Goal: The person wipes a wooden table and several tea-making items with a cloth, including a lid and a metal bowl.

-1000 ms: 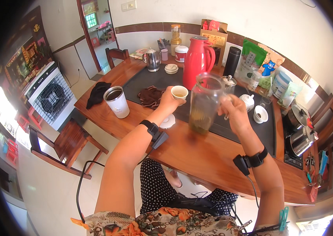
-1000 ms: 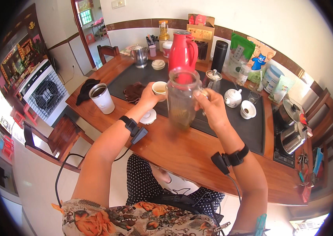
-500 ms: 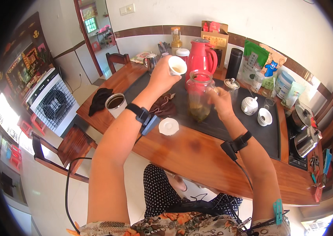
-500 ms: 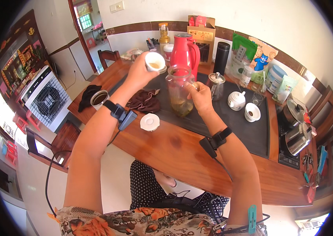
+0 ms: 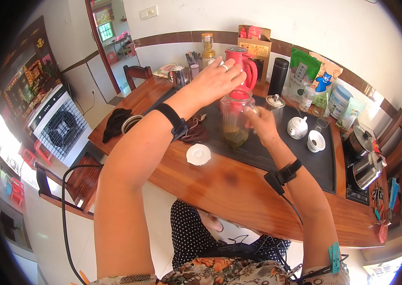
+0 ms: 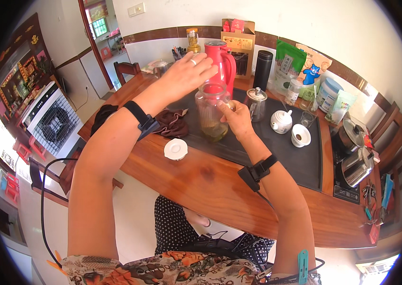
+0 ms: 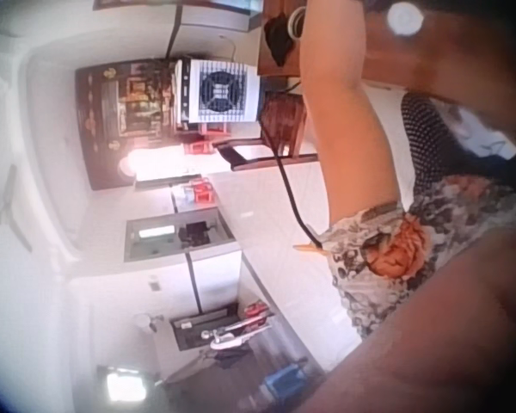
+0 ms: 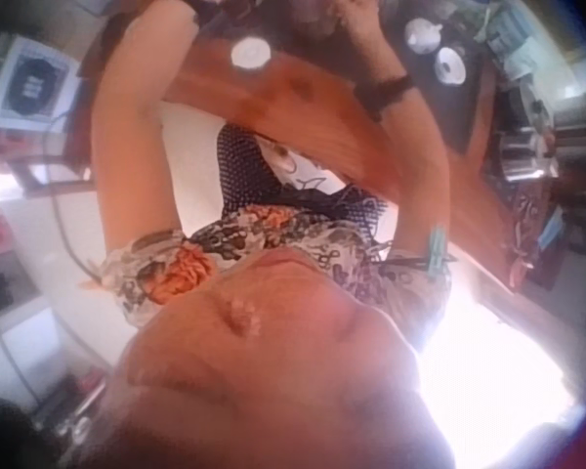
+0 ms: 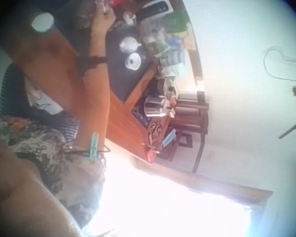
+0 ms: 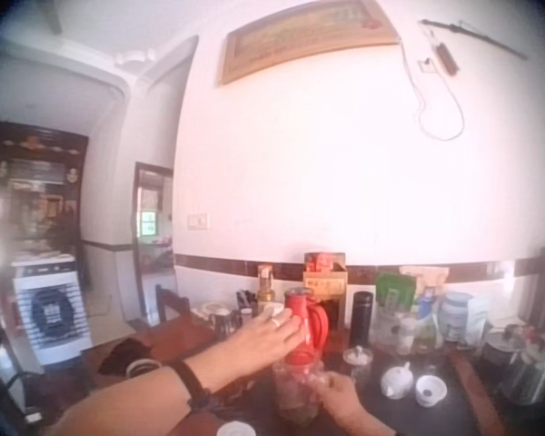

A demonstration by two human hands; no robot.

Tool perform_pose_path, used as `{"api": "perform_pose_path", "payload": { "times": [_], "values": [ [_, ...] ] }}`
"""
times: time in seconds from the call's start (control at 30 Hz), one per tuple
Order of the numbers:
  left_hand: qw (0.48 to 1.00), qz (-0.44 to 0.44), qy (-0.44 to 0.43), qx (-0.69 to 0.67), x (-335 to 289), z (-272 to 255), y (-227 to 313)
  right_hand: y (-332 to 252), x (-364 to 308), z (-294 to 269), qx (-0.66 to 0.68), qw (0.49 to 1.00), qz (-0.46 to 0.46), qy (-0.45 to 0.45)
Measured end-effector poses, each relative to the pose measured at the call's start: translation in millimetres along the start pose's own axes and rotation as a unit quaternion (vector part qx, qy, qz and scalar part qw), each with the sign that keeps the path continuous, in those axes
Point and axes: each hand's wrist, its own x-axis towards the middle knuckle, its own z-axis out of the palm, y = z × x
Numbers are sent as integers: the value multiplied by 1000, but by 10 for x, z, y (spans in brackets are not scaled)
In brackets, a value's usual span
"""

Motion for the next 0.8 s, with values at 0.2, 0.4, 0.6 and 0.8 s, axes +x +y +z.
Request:
{"api": "perform_pose_path", "payload": {
  "times": [0.2, 0.4, 0.6, 0.8],
  "values": [
    [951, -250, 72, -169, -225, 17, 151, -5, -41, -43, -6, 1000, 13, -7],
    [644, -566, 127, -498, -1192, 547, 582, -125, -2, 78, 12, 999, 39, -7],
    [573, -632, 122, -507, -1857, 470, 978, -68, 293, 408, 26, 999, 42, -20],
    [544, -642, 126, -525, -2057, 441, 1142, 129, 778, 832, 52, 998, 33, -9]
  ]
}}
